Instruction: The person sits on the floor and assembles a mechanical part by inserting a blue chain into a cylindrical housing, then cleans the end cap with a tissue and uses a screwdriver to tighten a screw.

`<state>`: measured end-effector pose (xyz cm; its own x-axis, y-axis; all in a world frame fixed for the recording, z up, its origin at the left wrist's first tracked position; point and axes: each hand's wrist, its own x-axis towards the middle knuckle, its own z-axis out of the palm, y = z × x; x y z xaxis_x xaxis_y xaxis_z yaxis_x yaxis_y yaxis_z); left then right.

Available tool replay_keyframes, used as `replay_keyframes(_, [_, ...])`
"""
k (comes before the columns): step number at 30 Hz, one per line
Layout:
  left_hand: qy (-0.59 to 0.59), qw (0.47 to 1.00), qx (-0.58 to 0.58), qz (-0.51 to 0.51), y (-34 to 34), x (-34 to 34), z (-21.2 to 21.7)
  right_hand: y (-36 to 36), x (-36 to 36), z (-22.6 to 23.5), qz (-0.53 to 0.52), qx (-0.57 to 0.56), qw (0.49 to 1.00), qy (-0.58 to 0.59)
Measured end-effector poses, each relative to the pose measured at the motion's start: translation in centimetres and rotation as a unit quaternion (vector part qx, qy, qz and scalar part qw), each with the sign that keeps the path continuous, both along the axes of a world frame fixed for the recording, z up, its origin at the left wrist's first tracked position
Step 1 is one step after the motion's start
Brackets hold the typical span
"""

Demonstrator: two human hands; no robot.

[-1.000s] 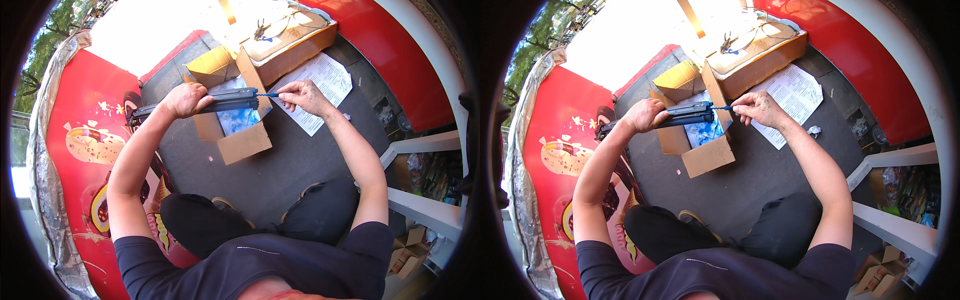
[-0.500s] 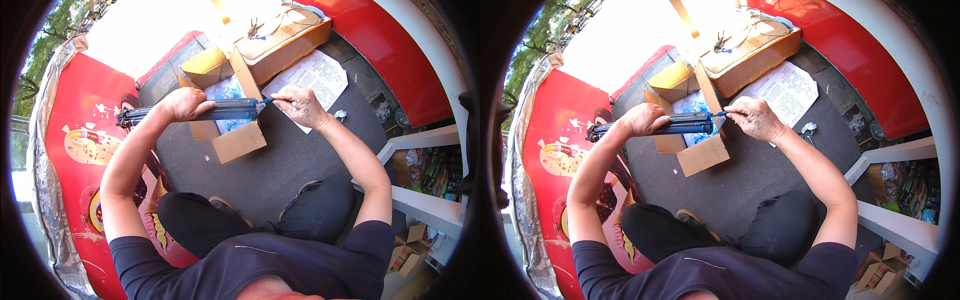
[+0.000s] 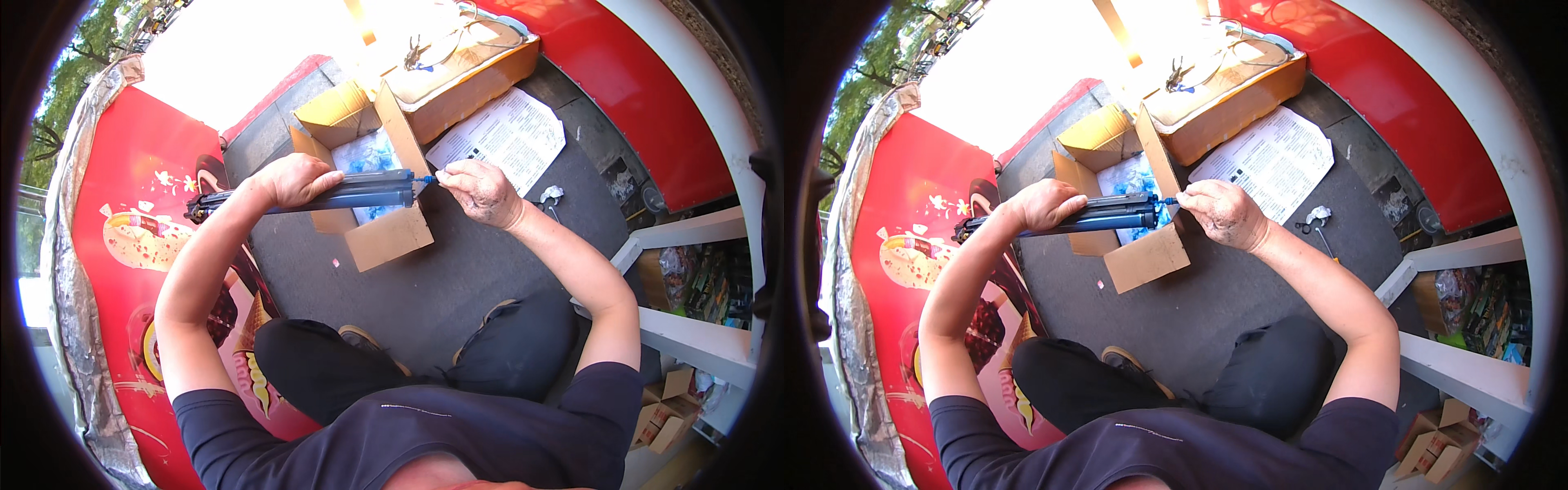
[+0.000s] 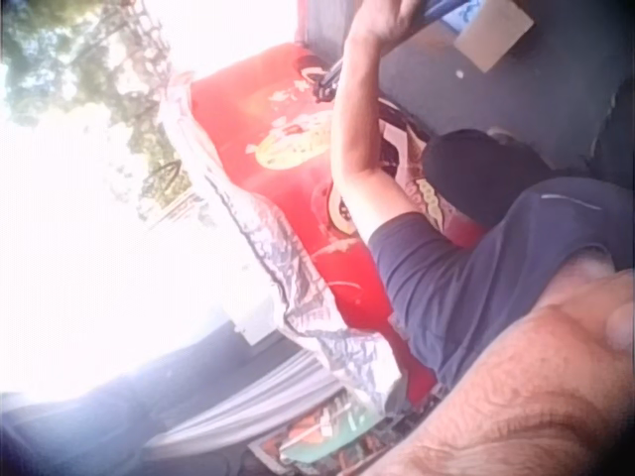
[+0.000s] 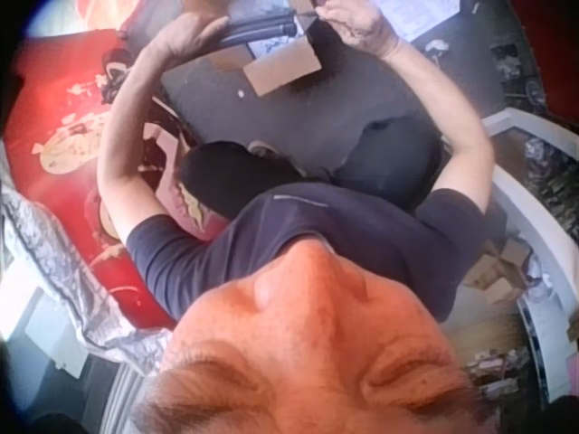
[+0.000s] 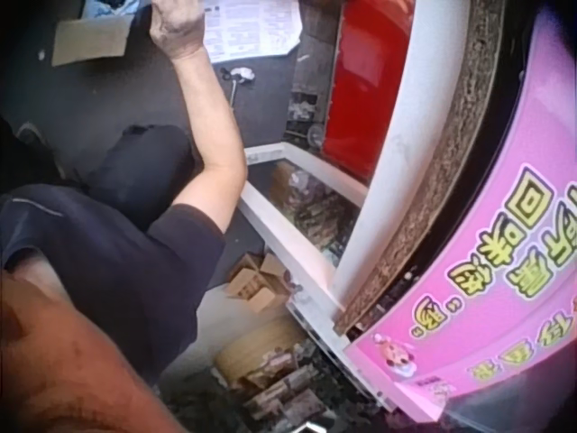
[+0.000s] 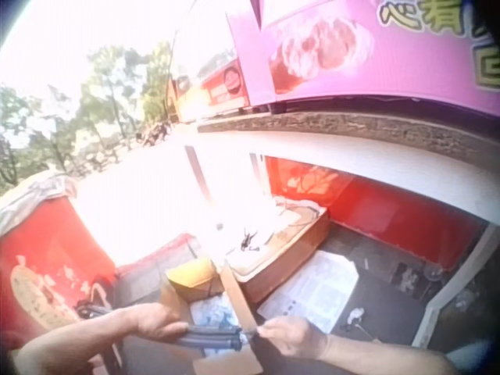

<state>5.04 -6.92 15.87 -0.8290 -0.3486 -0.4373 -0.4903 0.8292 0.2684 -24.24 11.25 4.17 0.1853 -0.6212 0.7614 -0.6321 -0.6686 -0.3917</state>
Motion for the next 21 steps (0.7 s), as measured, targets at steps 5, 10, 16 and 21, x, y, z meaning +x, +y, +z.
replay_keyframes(5, [-0.001, 1.0, -0.005, 0.014, 0.1, 0.6, -0.6, 0.1, 0.5, 0.5, 0.027, 0.289, 0.946, -0.145])
replay_keyframes(10, [-0.011, 0.994, -0.105, -0.029, 0.1, 0.6, -0.9, -0.4, -0.8, 0.8, 0.077, 0.527, 0.774, -0.342])
replay_keyframes(16, [-0.014, 0.986, -0.162, -0.045, -0.4, 0.8, -0.4, -0.1, -2.9, 0.1, 0.039, 0.536, 0.768, -0.348])
replay_keyframes(21, [0.002, 0.998, -0.057, -0.026, -0.3, 0.3, -0.1, -0.3, -0.7, -0.2, 0.022, 0.104, 0.993, -0.06])
